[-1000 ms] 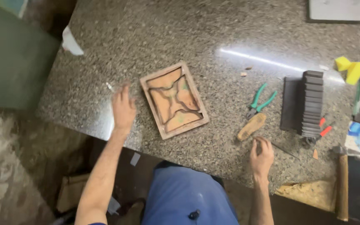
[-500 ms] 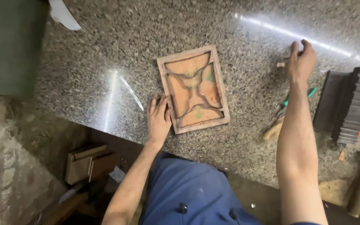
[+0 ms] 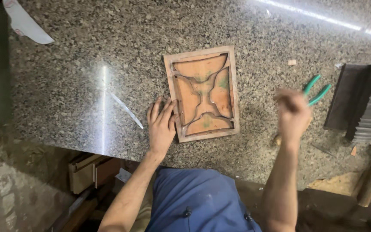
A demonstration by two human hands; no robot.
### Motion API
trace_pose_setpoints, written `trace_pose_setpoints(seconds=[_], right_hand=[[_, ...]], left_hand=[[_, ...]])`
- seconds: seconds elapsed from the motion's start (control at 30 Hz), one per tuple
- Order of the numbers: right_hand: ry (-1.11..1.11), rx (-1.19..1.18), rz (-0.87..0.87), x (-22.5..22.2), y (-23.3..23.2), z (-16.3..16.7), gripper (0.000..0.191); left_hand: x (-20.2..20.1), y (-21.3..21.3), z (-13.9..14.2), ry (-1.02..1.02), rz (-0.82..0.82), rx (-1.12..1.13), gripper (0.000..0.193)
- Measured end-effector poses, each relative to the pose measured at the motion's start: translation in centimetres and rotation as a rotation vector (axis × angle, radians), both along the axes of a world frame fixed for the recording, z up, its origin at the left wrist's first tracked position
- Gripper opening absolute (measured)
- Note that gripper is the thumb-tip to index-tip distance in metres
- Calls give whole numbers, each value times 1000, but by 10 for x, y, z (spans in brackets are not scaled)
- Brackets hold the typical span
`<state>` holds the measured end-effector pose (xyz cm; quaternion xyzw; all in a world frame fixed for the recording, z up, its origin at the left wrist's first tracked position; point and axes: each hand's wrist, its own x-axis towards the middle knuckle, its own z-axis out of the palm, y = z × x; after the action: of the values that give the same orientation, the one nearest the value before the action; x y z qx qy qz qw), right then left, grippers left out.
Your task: The person uses green-handled end-cutting pliers to trim the edges of a shaped metal sheet fitted into a recessed wooden frame on a granite workbench, working around the curved outline. They then set the pliers aside, pick up a hammer and a wooden block, and tap along the frame edges.
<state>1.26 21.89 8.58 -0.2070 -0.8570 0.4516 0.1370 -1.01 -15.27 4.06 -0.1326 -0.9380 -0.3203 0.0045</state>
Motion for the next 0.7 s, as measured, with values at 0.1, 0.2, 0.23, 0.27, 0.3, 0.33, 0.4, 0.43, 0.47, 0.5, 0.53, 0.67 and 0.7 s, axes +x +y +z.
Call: trace_pose_setpoints(seconds=[0.1,0.2,0.23,0.27,0.3,0.33,0.4,0.43,0.47,0.5,0.53,0.67,0.7], right_hand=[[-123,-365,-18,53,-48,-7,33],[-194,-677,-132,79,-66,-28,24],[-184,-811,-177,85,-66,-35,25],[-171,-947,-217,90,-63,-41,25],[-150,-1059,-202,95,-59,-47,25],[-126,-1170,-183,99,-55,-51,25],[-82,-1310,-155,108,-47,-57,26],[-63,-1339,-151,111,-45,-58,26],[-48,-1369,-150,115,-44,-57,27],[-40,-1372,-156,117,-44,-56,27],[-34,-1376,-160,118,-45,-54,28],[-66,-1101,-185,109,-55,-43,28],[-65,-968,-179,104,-59,-41,26]], left_hand=[[1,1,-5,-2,-11,-3,43],[2,1,-9,15,-16,5,42],[3,0,-9,19,-14,8,42],[4,0,-10,17,-18,7,41],[4,0,-10,22,-22,4,41],[5,-1,-10,30,-24,1,40],[5,-2,-10,44,-19,7,40],[5,-2,-10,47,-20,11,40],[5,-2,-11,59,-21,21,40],[6,-3,-11,68,-20,30,40],[6,-3,-12,78,-17,39,39],[9,-4,-14,73,-17,49,39],[8,-5,-15,87,-21,48,38]])
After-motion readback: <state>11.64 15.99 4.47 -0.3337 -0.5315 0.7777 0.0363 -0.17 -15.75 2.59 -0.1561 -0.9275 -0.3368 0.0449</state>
